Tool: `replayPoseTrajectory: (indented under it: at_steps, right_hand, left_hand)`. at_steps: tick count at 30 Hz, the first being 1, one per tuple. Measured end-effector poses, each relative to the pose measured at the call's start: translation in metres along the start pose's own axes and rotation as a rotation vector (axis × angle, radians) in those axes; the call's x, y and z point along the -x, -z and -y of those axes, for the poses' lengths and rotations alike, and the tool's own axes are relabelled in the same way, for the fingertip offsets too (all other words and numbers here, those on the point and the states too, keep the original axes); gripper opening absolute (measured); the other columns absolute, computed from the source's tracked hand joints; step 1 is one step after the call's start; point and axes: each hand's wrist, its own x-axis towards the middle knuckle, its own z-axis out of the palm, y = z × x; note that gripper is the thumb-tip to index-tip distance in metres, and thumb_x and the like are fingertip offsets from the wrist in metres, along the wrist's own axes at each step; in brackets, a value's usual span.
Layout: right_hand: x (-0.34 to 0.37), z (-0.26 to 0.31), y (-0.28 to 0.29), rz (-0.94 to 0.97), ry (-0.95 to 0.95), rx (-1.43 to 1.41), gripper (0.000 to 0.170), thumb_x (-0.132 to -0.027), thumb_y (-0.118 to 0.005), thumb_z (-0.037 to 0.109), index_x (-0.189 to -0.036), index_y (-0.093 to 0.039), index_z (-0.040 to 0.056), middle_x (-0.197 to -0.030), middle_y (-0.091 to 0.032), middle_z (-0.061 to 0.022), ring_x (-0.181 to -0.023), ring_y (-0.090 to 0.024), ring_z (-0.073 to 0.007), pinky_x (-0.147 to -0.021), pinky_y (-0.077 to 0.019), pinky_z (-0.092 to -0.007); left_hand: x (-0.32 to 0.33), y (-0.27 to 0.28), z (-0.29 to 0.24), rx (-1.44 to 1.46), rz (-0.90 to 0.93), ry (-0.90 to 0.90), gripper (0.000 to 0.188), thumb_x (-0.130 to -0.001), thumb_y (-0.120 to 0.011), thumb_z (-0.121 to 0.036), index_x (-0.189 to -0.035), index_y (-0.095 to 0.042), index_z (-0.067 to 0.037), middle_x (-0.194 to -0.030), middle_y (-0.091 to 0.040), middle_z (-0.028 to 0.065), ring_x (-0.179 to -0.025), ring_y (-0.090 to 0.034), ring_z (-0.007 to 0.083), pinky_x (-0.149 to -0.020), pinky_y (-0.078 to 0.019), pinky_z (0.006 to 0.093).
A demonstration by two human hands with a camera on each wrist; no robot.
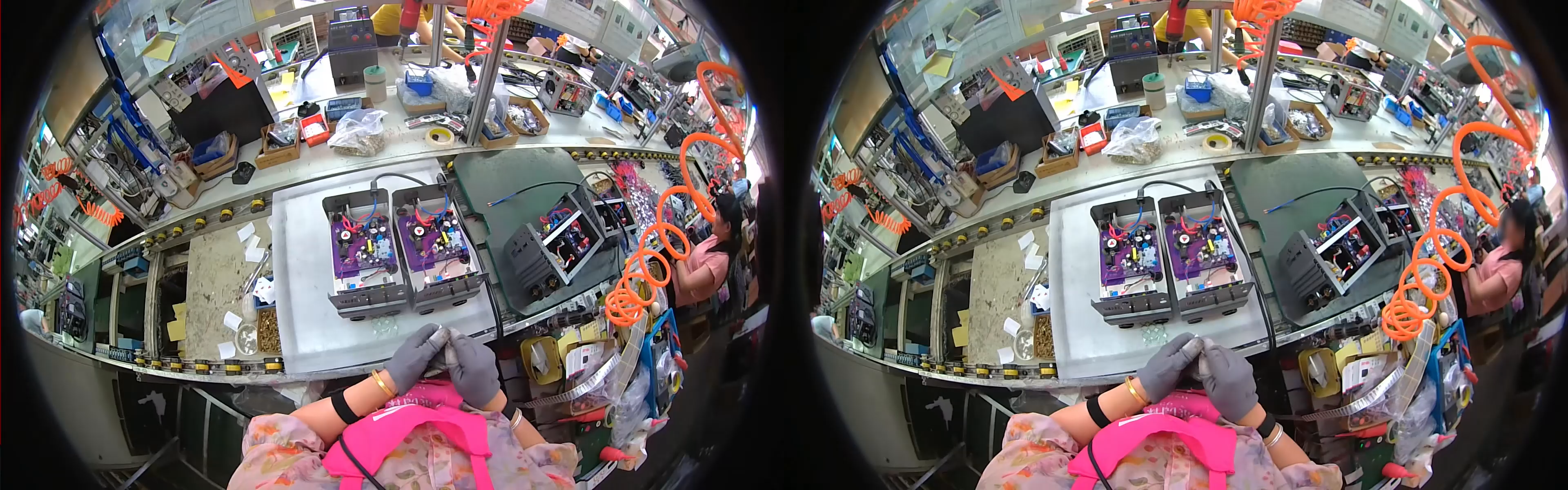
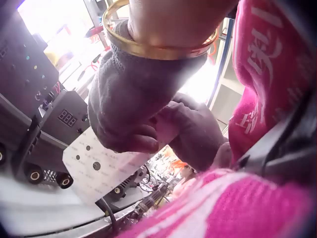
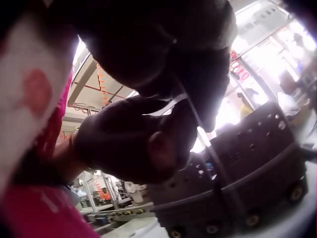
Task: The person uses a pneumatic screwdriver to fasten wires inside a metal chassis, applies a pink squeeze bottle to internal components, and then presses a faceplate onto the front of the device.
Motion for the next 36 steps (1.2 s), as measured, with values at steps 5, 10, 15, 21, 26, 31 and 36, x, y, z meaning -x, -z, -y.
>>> replayPoseTrajectory:
  at_steps: [5,10,15,21,26,31,36]
  right_hand:
    - [-0.006,0.012,0.005,-0.039,-0.045,-0.137,0.028,-0.086,-0.053,0.011,-0.11,-0.057,-0.0037,-0.082,-0.061,-0.0197,-0.071,-0.061,-0.0343,-0.061,-0.0487,-0.0371]
    - [0.0,0.008,-0.002,0.001,0.033,-0.088,0.033,-0.085,-0.056,0.014,-0.112,-0.055,-0.0051,-0.086,-0.062,-0.0199,-0.072,-0.061,-0.0356,-0.062,-0.0498,-0.0386]
    - [0.001,0.009,-0.005,0.001,0.048,-0.072,0.036,-0.081,-0.059,0.011,-0.113,-0.055,-0.0055,-0.086,-0.062,-0.0192,-0.073,-0.061,-0.0353,-0.063,-0.0495,-0.0395]
    - [-0.001,0.011,-0.006,0.014,0.08,-0.038,0.038,-0.081,-0.059,0.01,-0.115,-0.054,-0.0053,-0.085,-0.061,-0.0197,-0.072,-0.061,-0.0349,-0.063,-0.0492,-0.0389]
    - [-0.003,0.012,-0.003,-0.013,0.047,-0.08,0.035,-0.084,-0.057,0.014,-0.114,-0.055,-0.005,-0.083,-0.061,-0.0195,-0.069,-0.061,-0.0347,-0.06,-0.0487,-0.0384]
    - [-0.008,0.012,-0.004,-0.035,0.077,-0.101,0.033,-0.086,-0.055,0.014,-0.113,-0.055,-0.0056,-0.083,-0.061,-0.0194,-0.069,-0.061,-0.0344,-0.06,-0.0488,-0.0382]
    - [-0.008,0.012,-0.002,-0.028,0.122,-0.062,0.032,-0.084,-0.057,0.011,-0.112,-0.055,-0.0056,-0.083,-0.062,-0.018,-0.071,-0.061,-0.0329,-0.06,-0.0491,-0.0375]
  left_hand:
    - [0.001,0.009,0.015,0.313,0.084,0.023,0.027,-0.095,-0.047,-0.034,-0.101,-0.048,-0.008,-0.089,-0.054,0.0024,-0.08,-0.056,0.0126,-0.073,-0.0487,0.0284]
    - [0.008,0.011,0.008,0.346,0.095,-0.045,0.024,-0.096,-0.046,-0.032,-0.098,-0.049,-0.009,-0.086,-0.054,0.001,-0.078,-0.055,0.0112,-0.073,-0.0484,0.028]
    - [0.005,0.014,0.019,0.379,0.043,-0.061,0.022,-0.096,-0.045,-0.03,-0.098,-0.05,-0.009,-0.087,-0.055,0.0011,-0.081,-0.055,0.011,-0.074,-0.0483,0.0285]
    - [0.007,0.007,0.012,0.435,-0.031,-0.069,0.02,-0.096,-0.047,-0.028,-0.099,-0.053,-0.009,-0.08,-0.056,-0.0017,-0.07,-0.055,0.0074,-0.063,-0.0497,0.0228]
    - [0.004,0.011,0.021,0.438,0.043,-0.135,0.022,-0.096,-0.046,-0.03,-0.099,-0.053,-0.009,-0.078,-0.055,-0.0016,-0.066,-0.053,0.007,-0.059,-0.0469,0.0215]
    - [0.006,0.009,0.018,0.364,0.017,-0.198,0.024,-0.096,-0.046,-0.032,-0.096,-0.053,-0.008,-0.074,-0.054,-0.0012,-0.064,-0.051,0.0067,-0.058,-0.0456,0.022]
    - [0.005,0.016,0.02,0.283,0.076,-0.274,0.023,-0.095,-0.047,-0.031,-0.092,-0.051,-0.008,-0.078,-0.054,0.0005,-0.071,-0.051,0.0099,-0.067,-0.0448,0.0253]
